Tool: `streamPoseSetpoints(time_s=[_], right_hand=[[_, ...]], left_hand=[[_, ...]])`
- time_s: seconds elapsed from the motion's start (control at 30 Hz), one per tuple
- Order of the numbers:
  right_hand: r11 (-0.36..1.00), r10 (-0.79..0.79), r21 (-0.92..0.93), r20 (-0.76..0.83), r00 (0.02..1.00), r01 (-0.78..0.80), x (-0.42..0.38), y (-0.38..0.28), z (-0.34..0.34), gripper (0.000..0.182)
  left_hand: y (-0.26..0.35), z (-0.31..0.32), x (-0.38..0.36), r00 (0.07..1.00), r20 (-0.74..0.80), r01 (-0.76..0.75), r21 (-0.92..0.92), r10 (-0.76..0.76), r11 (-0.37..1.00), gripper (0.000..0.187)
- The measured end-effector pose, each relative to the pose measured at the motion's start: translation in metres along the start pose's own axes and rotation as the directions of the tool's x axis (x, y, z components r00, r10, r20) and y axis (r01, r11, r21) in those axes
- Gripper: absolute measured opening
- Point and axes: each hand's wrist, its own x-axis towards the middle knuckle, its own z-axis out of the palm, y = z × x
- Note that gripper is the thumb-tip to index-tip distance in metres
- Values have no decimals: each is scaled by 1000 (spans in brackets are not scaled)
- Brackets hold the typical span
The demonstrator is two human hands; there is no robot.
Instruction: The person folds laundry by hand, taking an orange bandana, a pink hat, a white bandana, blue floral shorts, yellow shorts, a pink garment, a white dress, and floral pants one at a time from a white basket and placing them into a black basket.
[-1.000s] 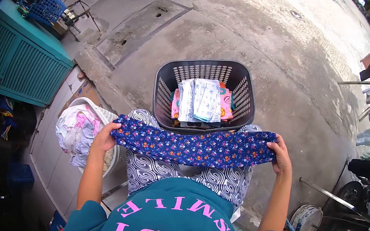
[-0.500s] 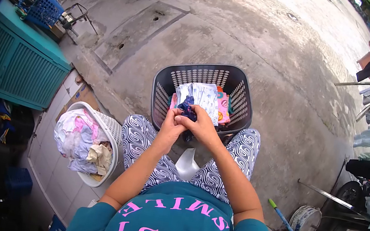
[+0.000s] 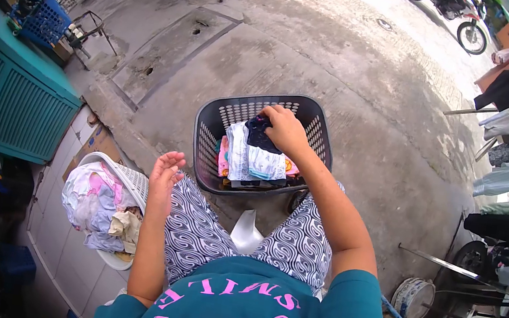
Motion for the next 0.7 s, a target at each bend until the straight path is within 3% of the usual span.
streamPoseSetpoints(time_s=[0.13, 0.2, 0.3, 0.33, 0.4, 0.47, 0.63, 0.7], right_hand=[[971, -66, -238, -122, 990, 35, -17, 21, 26, 28], [959, -90, -276, -98, 991, 60, -43, 35, 49, 29], [967, 115, -243, 165, 979, -73, -103, 61, 98, 47], [962, 205, -239, 304, 931, -133, -117, 56, 101, 44], [940, 322, -109, 597, 735, -322, -133, 53, 115, 48], [976, 183, -203, 553, 813, -81, -148, 45, 120, 49], [982, 178, -135, 404, 898, -134, -154, 47, 123, 31], [987, 147, -111, 308, 940, -118, -156, 42, 122, 28]], left_hand=[[-4, -35, 1, 999, -28, -16, -6, 16, 1000, 28], [-8, -47, -1, 997, -83, 4, 14, -3, 1000, 28], [-16, -63, -4, 993, -117, 22, 55, -16, 998, 26], [-18, -70, -4, 992, -123, 30, 87, -19, 996, 26], [-17, -81, -6, 988, -150, 48, 110, -31, 993, 26], [-15, -96, -10, 986, -164, 52, 194, -20, 980, 26], [-43, -131, -16, 953, -295, 166, 305, -72, 938, 24], [-88, -151, -14, 953, -293, 98, 529, 72, 843, 25]])
